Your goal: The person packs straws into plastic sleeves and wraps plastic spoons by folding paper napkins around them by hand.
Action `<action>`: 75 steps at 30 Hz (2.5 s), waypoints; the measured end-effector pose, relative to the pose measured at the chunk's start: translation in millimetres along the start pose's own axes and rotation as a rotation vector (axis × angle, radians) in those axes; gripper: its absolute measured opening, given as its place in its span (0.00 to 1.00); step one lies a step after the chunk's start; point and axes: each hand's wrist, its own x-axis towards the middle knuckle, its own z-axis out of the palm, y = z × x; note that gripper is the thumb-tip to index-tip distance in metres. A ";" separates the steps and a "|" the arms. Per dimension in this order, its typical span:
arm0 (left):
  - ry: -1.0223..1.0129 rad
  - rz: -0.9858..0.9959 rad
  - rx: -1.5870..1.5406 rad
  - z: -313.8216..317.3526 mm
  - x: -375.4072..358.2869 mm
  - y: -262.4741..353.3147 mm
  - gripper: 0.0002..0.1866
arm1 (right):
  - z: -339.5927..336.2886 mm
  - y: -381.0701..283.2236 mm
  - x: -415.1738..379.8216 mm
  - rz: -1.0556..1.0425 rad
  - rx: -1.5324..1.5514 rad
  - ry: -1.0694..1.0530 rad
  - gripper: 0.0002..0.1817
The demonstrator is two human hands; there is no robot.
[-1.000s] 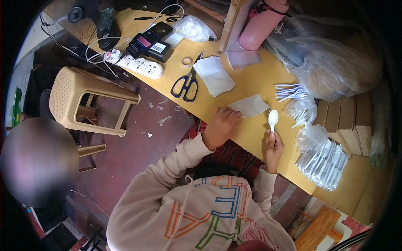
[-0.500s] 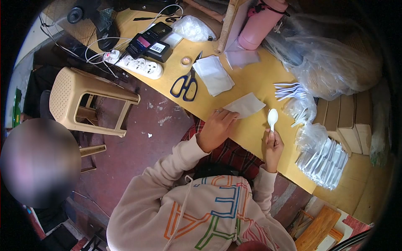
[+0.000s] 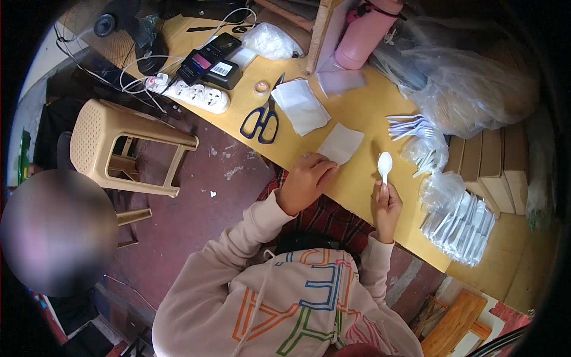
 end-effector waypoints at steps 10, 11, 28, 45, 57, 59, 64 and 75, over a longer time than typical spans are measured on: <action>-0.052 0.095 0.053 4.7 -3.5 2.3 0.07 | 5.4 -4.8 -2.7 0.015 0.025 -0.023 0.15; -0.060 0.092 0.058 7.1 -5.6 2.9 0.08 | 8.9 -15.0 -5.1 0.038 0.051 -0.038 0.15; -0.019 0.122 0.011 -8.2 6.6 7.7 0.08 | 18.3 -13.6 -2.9 0.147 0.109 -0.150 0.13; 0.410 -0.186 1.272 -140.3 138.5 -169.4 0.26 | 12.3 -0.5 -1.9 0.061 0.071 -0.076 0.13; 0.443 -0.270 1.240 -147.2 128.2 -172.4 0.27 | 13.3 -0.4 -2.4 0.072 0.102 -0.077 0.12; 0.491 -0.257 1.171 -150.9 127.6 -171.9 0.27 | 11.7 1.5 -2.5 0.086 0.110 -0.094 0.12; 0.475 -0.257 1.131 -151.2 125.7 -165.5 0.28 | 12.8 2.6 -1.5 0.058 0.058 -0.069 0.13; 0.482 -0.285 1.116 -147.6 121.0 -167.2 0.28 | 13.7 0.8 -1.8 0.083 0.087 -0.069 0.12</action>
